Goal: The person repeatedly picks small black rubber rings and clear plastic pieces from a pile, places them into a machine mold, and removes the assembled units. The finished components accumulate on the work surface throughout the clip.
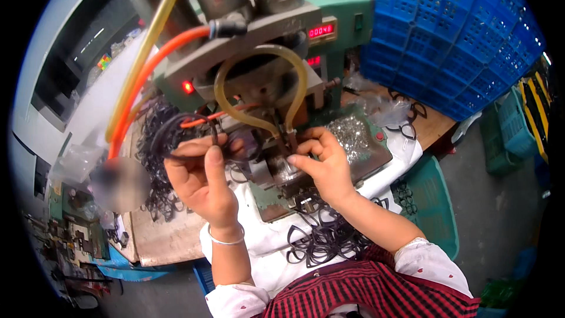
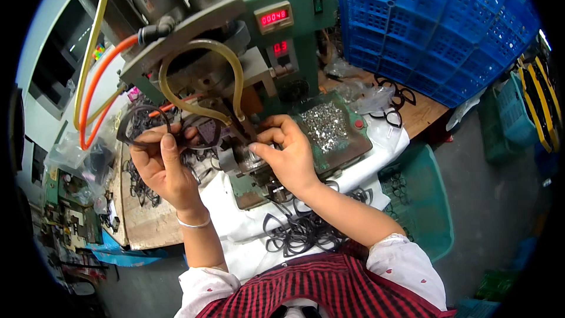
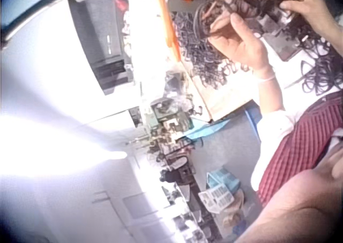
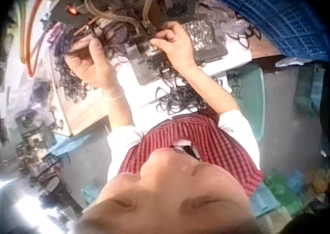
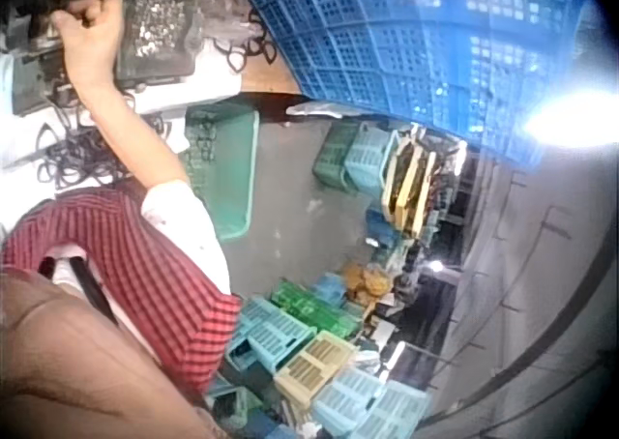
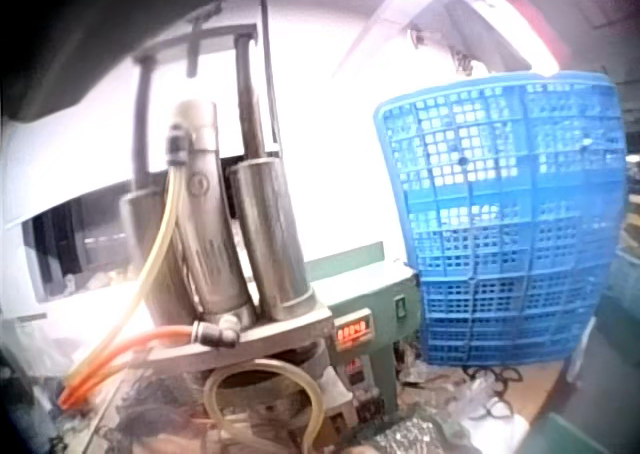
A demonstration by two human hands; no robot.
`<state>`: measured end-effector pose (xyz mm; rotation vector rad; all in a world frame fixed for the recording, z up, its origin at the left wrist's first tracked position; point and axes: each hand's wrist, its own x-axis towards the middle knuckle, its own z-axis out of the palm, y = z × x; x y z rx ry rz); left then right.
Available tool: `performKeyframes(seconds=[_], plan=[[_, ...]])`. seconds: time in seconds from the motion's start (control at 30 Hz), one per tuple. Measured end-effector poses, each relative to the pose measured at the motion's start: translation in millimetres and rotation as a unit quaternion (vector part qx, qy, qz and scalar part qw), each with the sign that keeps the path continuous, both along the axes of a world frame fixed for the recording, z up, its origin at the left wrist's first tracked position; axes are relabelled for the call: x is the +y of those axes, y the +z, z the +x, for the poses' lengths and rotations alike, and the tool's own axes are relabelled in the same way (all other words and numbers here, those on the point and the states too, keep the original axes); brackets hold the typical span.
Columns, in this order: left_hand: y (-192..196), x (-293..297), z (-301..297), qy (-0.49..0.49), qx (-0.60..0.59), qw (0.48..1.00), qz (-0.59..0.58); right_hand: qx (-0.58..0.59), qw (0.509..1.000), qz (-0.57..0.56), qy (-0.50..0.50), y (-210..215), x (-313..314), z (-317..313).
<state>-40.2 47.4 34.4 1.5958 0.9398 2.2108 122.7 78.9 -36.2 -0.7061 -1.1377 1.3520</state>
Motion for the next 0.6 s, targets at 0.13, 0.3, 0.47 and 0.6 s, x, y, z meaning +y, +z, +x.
performKeyframes(seconds=[0.13,0.3,0.47,0.6], plan=[[2.1,6.8,5.5,0.011,0.009,1.0,0.01,0.034,0.999,-0.04,-0.005,6.1,1.6,1.6],[-0.3,-12.0,8.6,-0.009,-0.013,1.0,-0.004,-0.03,0.999,0.015,0.0,21.7,-25.9,11.6],[-41.3,-42.8,7.0,-0.007,0.33,0.942,0.055,-0.301,0.939,0.153,-0.067,17.7,11.2,36.2],[-52.1,-25.2,28.1,0.004,0.49,0.862,0.129,-0.571,0.768,0.153,-0.248,-67.5,93.3,99.3]])
